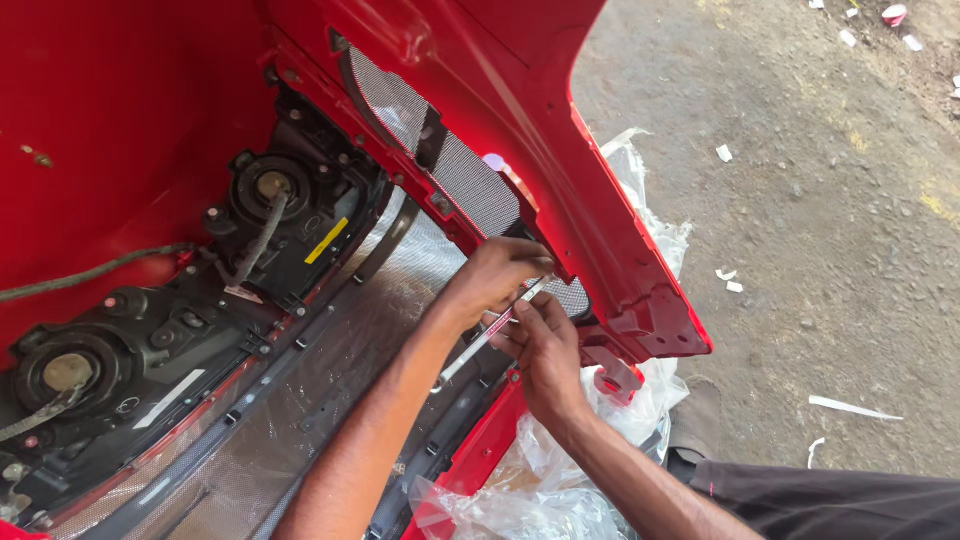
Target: The person uses wrenches and a screwdriver to tighten bolts and secure components inside a red machinery housing, receiving tools from a nearby person and handling various small fasteners.
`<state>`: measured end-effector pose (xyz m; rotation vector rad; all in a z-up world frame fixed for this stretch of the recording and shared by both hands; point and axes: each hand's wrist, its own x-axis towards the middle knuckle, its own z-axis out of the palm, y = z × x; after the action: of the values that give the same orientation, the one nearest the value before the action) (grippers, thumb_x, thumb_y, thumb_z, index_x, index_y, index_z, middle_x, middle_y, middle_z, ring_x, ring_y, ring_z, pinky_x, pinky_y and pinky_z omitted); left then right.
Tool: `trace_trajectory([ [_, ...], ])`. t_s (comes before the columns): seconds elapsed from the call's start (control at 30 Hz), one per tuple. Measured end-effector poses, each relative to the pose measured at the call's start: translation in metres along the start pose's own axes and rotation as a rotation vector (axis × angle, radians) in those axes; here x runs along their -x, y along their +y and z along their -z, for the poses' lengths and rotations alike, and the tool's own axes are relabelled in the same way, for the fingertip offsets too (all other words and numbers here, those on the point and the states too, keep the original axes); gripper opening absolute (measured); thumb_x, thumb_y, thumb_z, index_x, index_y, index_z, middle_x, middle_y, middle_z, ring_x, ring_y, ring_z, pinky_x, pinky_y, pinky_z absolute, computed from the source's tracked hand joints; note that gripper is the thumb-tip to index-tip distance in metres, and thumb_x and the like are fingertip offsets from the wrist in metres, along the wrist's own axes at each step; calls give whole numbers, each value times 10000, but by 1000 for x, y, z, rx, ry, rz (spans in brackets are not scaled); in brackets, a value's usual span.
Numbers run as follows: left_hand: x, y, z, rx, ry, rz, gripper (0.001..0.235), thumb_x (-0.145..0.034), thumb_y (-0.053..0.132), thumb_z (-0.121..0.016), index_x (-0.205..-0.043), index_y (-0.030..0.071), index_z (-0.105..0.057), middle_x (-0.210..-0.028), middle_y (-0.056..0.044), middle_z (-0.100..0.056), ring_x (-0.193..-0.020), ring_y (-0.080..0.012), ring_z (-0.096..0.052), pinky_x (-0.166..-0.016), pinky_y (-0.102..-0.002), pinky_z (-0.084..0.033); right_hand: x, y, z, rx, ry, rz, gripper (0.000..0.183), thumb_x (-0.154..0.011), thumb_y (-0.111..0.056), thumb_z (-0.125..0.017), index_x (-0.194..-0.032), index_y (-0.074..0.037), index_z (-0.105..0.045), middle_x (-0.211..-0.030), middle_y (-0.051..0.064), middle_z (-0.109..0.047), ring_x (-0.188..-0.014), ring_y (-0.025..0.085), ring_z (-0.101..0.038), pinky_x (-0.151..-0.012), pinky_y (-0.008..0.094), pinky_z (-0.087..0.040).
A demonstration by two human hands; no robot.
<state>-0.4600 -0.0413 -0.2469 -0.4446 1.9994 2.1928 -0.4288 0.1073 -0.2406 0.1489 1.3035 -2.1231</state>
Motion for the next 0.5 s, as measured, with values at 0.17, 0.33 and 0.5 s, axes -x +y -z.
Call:
trace_trajectory([
  [0.17, 7, 11, -7, 138, -5, 18, 261, -869, 156, -703, -1087, 33, -777, -780, 8, -731, -548, -55, -556, -493, -231, -413, 5, 1, 14, 41, -53, 101, 243, -1067, -194, -549, -1189, 6, -617, -885, 58, -616, -787, 147, -608, -758, 302, -515],
  [0.33, 11, 6, -18, 245, 51, 28, 262, -867, 134, -711, -1101, 42, -786, -739, 2, -678, -531, -44, -495, -483, -237, -417, 10, -7, 20, 58, 5, 1, 236, -1003, -191, -504, -1114, 1, -584, -828, 70, -643, -656, 168, -618, -650, 306, -526],
  [0.5, 25, 7, -23, 366, 101, -6, 240, -902, 136, -694, -1112, 42, -761, -774, 13, -690, -538, -44, -515, -475, -221, -392, 13, -11, 25, 202, 71, 62, 261, -1028, -195, -518, -1111, 29, -623, -714, 42, -539, -540, 124, -498, -491, 266, -415],
])
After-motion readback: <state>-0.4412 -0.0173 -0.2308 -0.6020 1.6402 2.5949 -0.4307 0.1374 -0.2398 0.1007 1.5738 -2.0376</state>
